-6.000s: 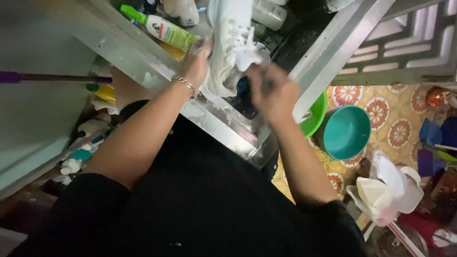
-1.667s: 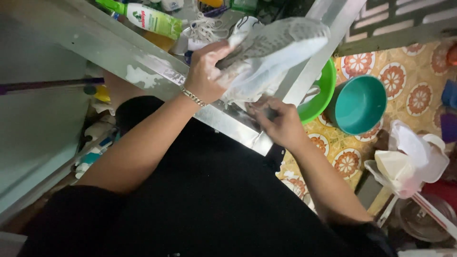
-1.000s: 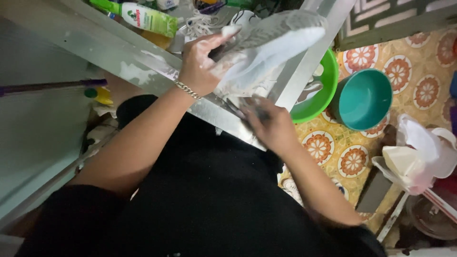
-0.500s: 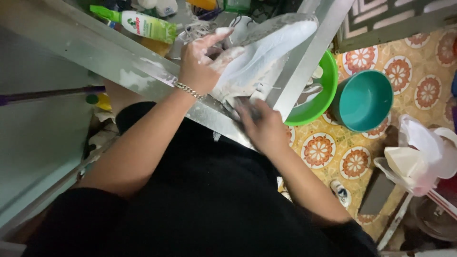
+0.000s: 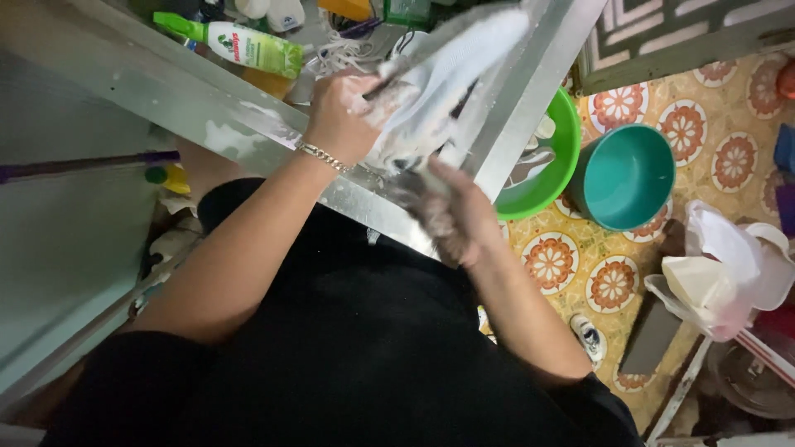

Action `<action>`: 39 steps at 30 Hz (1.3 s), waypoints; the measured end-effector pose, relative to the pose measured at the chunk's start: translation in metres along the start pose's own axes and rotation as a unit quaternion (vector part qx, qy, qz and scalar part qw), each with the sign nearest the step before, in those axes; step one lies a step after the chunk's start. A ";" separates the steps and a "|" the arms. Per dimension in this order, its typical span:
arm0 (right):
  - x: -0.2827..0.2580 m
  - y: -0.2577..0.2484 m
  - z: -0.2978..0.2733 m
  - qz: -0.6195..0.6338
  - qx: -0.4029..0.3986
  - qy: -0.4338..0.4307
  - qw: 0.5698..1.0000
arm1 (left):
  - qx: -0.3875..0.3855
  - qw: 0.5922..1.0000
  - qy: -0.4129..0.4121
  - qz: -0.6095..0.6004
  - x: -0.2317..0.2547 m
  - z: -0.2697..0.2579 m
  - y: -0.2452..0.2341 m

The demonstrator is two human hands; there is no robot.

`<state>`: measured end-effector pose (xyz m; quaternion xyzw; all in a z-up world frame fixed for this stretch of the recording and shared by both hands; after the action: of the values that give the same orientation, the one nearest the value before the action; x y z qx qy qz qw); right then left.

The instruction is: The person scrubs a white sneaker with a brush and cleaning solution in a sink. They rinse the shoe under running water, apply a spray cleaner, and scrub the shoe again with a different brush before rinsing it once more.

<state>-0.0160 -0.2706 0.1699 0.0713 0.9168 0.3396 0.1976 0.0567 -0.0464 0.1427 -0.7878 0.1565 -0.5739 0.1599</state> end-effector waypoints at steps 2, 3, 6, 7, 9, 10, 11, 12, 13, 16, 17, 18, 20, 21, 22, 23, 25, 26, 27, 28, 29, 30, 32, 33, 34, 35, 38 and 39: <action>-0.023 -0.001 -0.010 -0.029 0.015 -0.029 0.999 | 0.007 1.000 0.003 0.006 -0.005 0.001 -0.002; -0.042 -0.001 -0.014 -0.061 0.029 -0.063 0.996 | 0.016 1.000 0.012 0.013 -0.005 0.007 -0.005; 0.008 -0.031 0.018 -0.024 0.030 -0.033 0.999 | 0.035 0.999 -0.015 -0.033 0.010 -0.004 -0.014; 0.012 -0.026 0.012 -0.023 0.031 -0.034 0.999 | 0.034 0.999 -0.015 -0.033 0.015 -0.007 -0.015; 0.015 -0.005 0.004 -0.075 -0.032 -0.050 0.995 | -0.013 0.999 -0.017 -0.026 0.026 -0.012 -0.012; -0.003 -0.001 0.001 -0.076 -0.033 -0.051 0.995 | -0.013 0.999 -0.015 -0.026 0.016 -0.007 -0.007; -0.021 -0.005 -0.002 -0.077 0.018 -0.054 0.995 | 0.005 0.999 -0.022 -0.033 0.004 -0.002 -0.005; -0.039 -0.009 -0.007 -0.078 0.069 -0.057 0.993 | 0.022 0.999 -0.029 -0.040 -0.008 0.002 -0.003; -0.037 0.001 -0.009 -0.079 0.068 -0.057 0.993 | 0.024 0.999 -0.029 -0.039 -0.009 0.003 -0.003; -0.024 0.017 -0.006 -0.140 0.037 -0.102 0.984 | 0.063 0.998 -0.009 -0.014 -0.003 0.001 -0.012; -0.002 0.005 0.003 -0.100 0.053 -0.080 0.990 | 0.066 0.997 0.021 -0.033 0.007 -0.001 -0.017; 0.020 -0.007 0.011 -0.059 0.069 -0.057 0.994 | 0.069 0.995 0.051 -0.052 0.018 -0.004 -0.022; -0.010 0.008 -0.001 -0.070 0.044 -0.089 0.993 | 0.070 0.993 0.083 -0.052 0.019 -0.007 -0.021; -0.028 0.018 -0.007 -0.081 0.018 -0.122 0.989 | 0.070 0.989 0.117 -0.052 0.023 -0.007 -0.020; -0.036 0.021 -0.007 -0.081 0.017 -0.123 0.989 | 0.070 0.989 0.117 -0.052 0.023 -0.006 -0.022; -0.042 0.017 -0.010 -0.113 0.057 -0.119 0.985 | 0.067 0.994 0.078 -0.046 0.016 -0.006 -0.020; -0.030 0.014 -0.011 -0.144 0.097 -0.115 0.978 | 0.065 0.996 0.041 -0.040 0.009 -0.006 -0.018; -0.011 0.018 -0.007 -0.097 0.062 -0.118 0.986 | 0.054 0.996 0.054 -0.054 0.011 -0.005 -0.016; 0.009 0.023 -0.003 -0.049 0.027 -0.119 0.991 | 0.044 0.995 0.066 -0.067 0.013 -0.005 -0.015; -0.001 0.030 -0.004 -0.050 0.025 -0.119 0.991 | 0.045 0.995 0.066 -0.066 0.015 -0.005 -0.018; -0.008 0.029 -0.008 -0.024 0.069 -0.113 0.991 | 0.043 0.996 0.056 -0.051 0.016 -0.006 -0.017; -0.014 0.027 -0.013 0.001 0.113 -0.105 0.988 | 0.040 0.998 0.045 -0.035 0.016 -0.008 -0.015; -0.034 0.017 -0.013 -0.050 0.103 -0.116 0.987 | 0.048 0.998 -0.006 -0.048 0.000 -0.002 -0.010; -0.046 0.015 -0.012 -0.099 0.089 -0.130 0.983 | 0.056 0.995 -0.055 -0.057 -0.011 0.000 -0.010; -0.023 0.013 -0.008 -0.099 0.089 -0.129 0.983 | 0.056 0.995 -0.057 -0.057 -0.015 -0.003 -0.008; -0.003 0.009 -0.003 -0.117 0.113 -0.120 0.979 | 0.062 0.997 0.000 -0.052 -0.009 -0.001 -0.010; 0.002 0.009 -0.006 -0.166 0.158 -0.069 0.971 | 0.045 0.997 0.055 -0.020 0.003 -0.002 -0.012; -0.003 0.005 -0.014 -0.196 0.186 -0.026 0.963 | 0.018 0.998 0.053 0.002 0.006 -0.002 -0.005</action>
<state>-0.0192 -0.2759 0.1839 -0.0649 0.9544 0.1158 0.2675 0.0566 -0.0447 0.1507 -0.7526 0.1562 -0.6175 0.1670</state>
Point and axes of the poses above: each hand's wrist, its own z-axis towards the middle knuckle, its own y-axis out of the palm, x = y × z, the point moved 8 cm from there along z, towards the middle knuckle, and after that the axes turned 8 degrees about -x, right-handed, at the moved point
